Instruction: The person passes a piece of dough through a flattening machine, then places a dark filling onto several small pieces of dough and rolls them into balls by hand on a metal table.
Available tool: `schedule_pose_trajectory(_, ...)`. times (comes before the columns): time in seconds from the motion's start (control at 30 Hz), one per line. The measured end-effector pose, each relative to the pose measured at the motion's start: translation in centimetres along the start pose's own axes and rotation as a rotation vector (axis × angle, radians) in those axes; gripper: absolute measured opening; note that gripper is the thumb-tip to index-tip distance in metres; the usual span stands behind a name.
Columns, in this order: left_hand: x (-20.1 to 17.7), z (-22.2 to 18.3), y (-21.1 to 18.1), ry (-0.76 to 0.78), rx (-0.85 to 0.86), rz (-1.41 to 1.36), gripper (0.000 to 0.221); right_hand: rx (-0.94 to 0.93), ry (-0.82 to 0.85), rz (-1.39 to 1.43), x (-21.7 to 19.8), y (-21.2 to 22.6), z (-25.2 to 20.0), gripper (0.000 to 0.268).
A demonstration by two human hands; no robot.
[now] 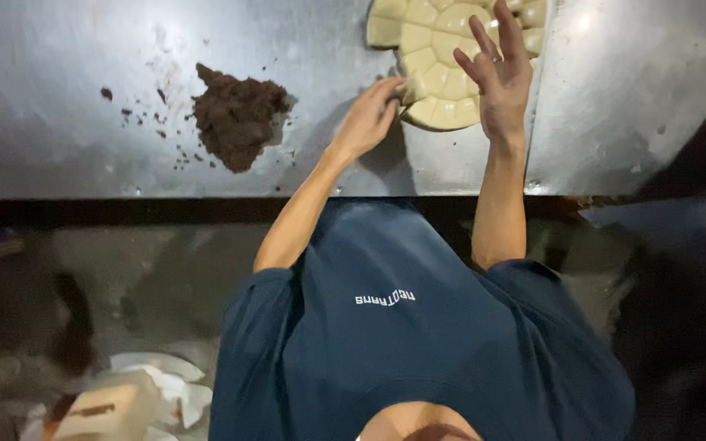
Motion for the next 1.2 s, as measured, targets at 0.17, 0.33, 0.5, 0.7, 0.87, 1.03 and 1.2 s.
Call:
schedule_pose_trajectory(0.17, 10.1, -2.3, 8.1, 0.09, -0.971, -0.81, 0.034, 0.014, 0.055, -0.442, 0.4, -3.4, -2.0, 0.037)
schedule_pose_trajectory(0.33, 4.8, -1.8, 5.5, 0.018, -0.19, -0.077, 0.029, 0.236, -0.035, -0.515, 0.7, -8.9, -4.9, 0.031)
schedule_pose_trajectory(0.5, 2.9, -8.8, 7.6, 0.009, -0.751, -0.798, 0.051, 0.483, 0.143, -0.362, 6.4, -13.0, -6.6, 0.029)
schedule_pose_trajectory(0.7, -4.7, -17.6, 7.5, -0.367, -0.8, -0.585, 0.045, 0.39, 0.486, -0.5, 16.6, -13.4, -6.9, 0.029)
schedule_pose_trajectory(0.87, -10.1, -24.4, 8.1, -0.544, -0.932, -0.546, 0.037, -0.101, 0.702, -0.771, 24.6, -11.1, -1.3, 0.037)
schedule_pose_trajectory(1.03, -13.7, -24.1, 6.8, -0.688, -0.836, -0.656, 0.038, -0.549, 0.707, -1.034, 29.5, -11.0, 0.1, 0.051)
schedule_pose_trajectory(1.2, -16.1, -23.0, 6.8, -0.745, -0.843, -0.681, 0.04, -0.306, 0.588, -0.824, 28.6, -14.8, 2.2, 0.031)
Point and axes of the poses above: each hand's wrist, its own z-axis towards the middle knuckle, its own x-axis out of the palm, y = z × x, the point moved 10 cm from there along z, towards the middle knuckle, and after that the axes turned 2 degrees about y, right-handed, at the moved point
